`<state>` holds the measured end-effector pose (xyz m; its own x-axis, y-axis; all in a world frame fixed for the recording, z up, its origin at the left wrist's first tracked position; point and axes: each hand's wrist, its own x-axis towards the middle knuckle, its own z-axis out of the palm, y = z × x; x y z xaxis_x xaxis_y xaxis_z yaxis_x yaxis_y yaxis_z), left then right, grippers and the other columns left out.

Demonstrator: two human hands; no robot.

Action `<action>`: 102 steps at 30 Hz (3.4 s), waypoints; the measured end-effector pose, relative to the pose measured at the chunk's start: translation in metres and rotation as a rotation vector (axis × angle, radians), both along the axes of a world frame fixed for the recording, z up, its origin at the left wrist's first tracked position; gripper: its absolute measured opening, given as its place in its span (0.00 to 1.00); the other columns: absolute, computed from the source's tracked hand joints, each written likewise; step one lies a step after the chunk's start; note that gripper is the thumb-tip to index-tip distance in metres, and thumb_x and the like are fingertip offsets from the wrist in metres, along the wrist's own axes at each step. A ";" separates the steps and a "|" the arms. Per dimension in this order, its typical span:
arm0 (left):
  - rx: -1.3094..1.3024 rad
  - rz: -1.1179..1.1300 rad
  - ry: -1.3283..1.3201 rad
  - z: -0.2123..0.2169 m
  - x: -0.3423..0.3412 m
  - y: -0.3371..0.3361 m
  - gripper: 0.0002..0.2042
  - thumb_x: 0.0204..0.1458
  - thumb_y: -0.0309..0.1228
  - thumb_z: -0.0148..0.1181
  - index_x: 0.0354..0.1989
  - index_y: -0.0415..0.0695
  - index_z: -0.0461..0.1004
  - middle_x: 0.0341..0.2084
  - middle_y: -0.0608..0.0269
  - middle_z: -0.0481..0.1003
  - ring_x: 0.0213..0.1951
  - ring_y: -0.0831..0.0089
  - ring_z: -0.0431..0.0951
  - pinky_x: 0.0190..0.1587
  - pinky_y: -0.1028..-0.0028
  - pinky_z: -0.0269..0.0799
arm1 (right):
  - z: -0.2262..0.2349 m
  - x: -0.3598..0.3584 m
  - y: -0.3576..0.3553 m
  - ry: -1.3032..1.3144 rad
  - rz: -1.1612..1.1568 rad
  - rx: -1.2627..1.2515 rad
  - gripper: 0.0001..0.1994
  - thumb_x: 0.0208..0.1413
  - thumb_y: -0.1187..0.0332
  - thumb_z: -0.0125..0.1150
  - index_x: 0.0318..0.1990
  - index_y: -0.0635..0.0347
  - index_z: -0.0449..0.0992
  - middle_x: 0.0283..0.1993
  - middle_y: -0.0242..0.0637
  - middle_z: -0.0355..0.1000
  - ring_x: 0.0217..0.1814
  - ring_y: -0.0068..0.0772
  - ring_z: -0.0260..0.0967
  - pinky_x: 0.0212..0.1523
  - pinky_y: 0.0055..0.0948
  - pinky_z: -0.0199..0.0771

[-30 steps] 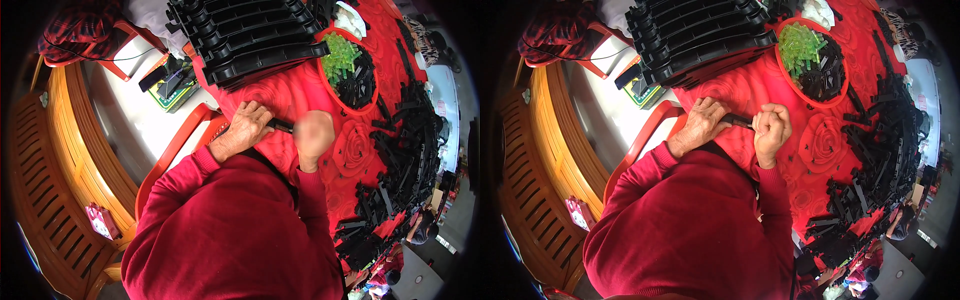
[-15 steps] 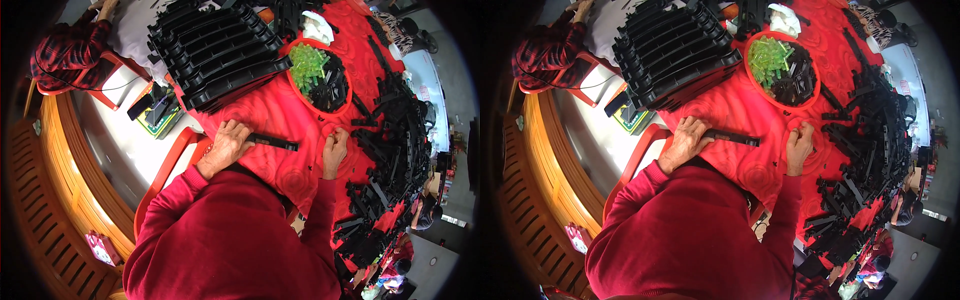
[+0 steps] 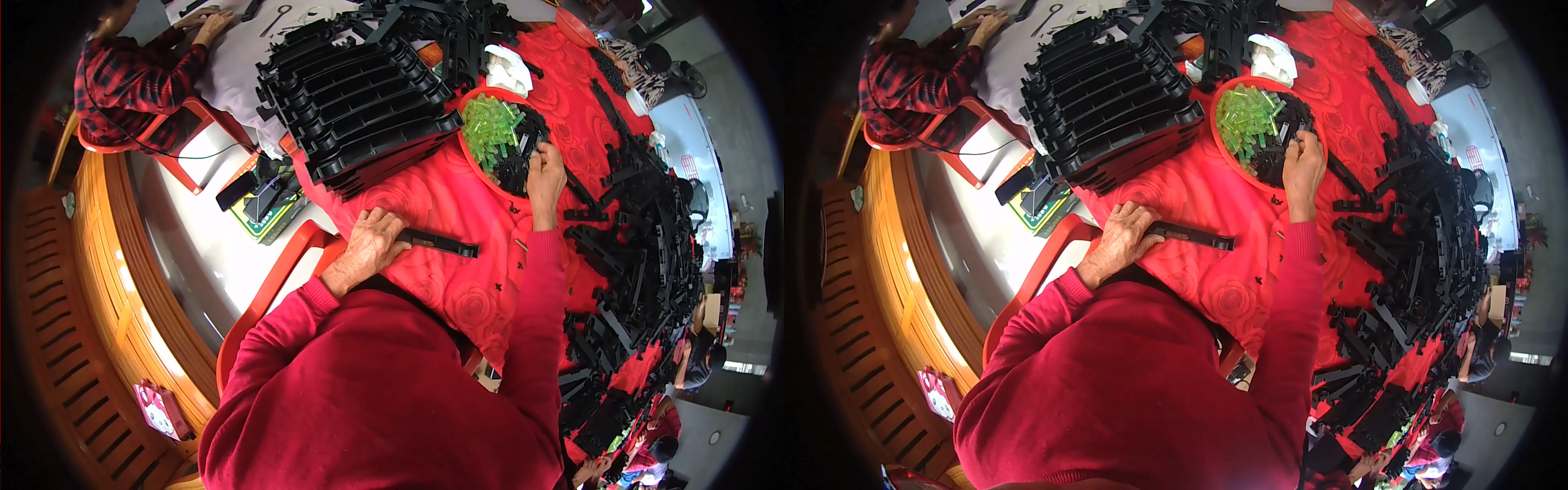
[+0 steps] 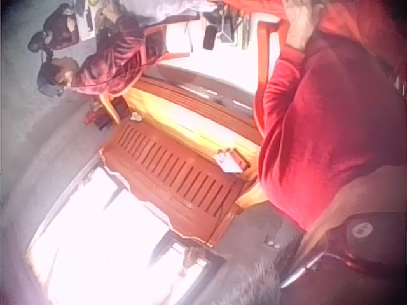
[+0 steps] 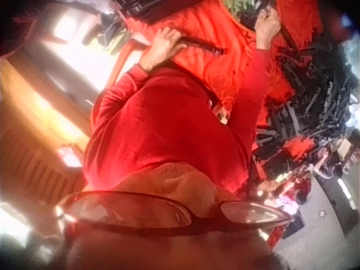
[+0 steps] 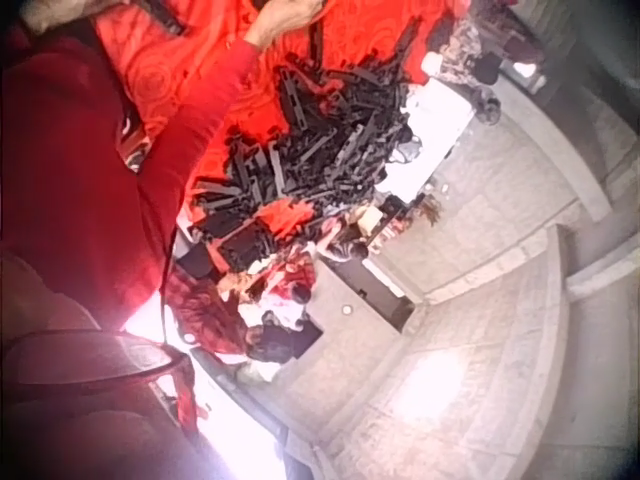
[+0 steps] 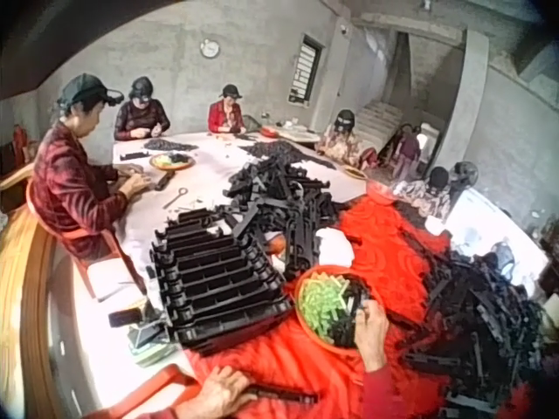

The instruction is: The person assembles plastic components by inserting small parts and metal pins into black plastic pieces by hand, then stacks the assembled parts onto a pile on the table.

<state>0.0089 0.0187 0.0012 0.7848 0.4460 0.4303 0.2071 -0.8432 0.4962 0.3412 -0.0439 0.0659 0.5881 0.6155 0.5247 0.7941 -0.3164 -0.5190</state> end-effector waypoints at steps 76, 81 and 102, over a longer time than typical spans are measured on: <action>-1.419 -0.191 -0.213 0.018 -0.005 -0.053 0.10 0.56 0.31 0.53 0.26 0.39 0.73 0.19 0.69 0.70 0.23 0.83 0.69 0.27 0.81 0.67 | -0.015 -0.211 -0.115 1.133 0.209 0.068 0.03 0.54 0.74 0.56 0.31 0.62 0.70 0.24 0.27 0.66 0.20 0.12 0.54 0.22 0.13 0.55; -1.435 -0.164 -0.146 0.014 -0.006 -0.057 0.10 0.56 0.31 0.54 0.26 0.38 0.73 0.18 0.68 0.70 0.22 0.81 0.69 0.26 0.80 0.67 | -0.020 -0.205 -0.117 1.102 0.187 0.032 0.03 0.52 0.75 0.59 0.28 0.62 0.72 0.23 0.20 0.63 0.22 0.09 0.51 0.23 0.13 0.51; 0.139 -0.190 -0.039 0.013 -0.015 -0.046 0.08 0.44 0.31 0.62 0.24 0.42 0.70 0.20 0.63 0.67 0.25 0.69 0.72 0.28 0.69 0.66 | -0.033 -0.184 -0.067 0.898 0.016 -0.021 0.03 0.48 0.76 0.63 0.27 0.67 0.77 0.18 0.20 0.63 0.19 0.09 0.53 0.18 0.15 0.51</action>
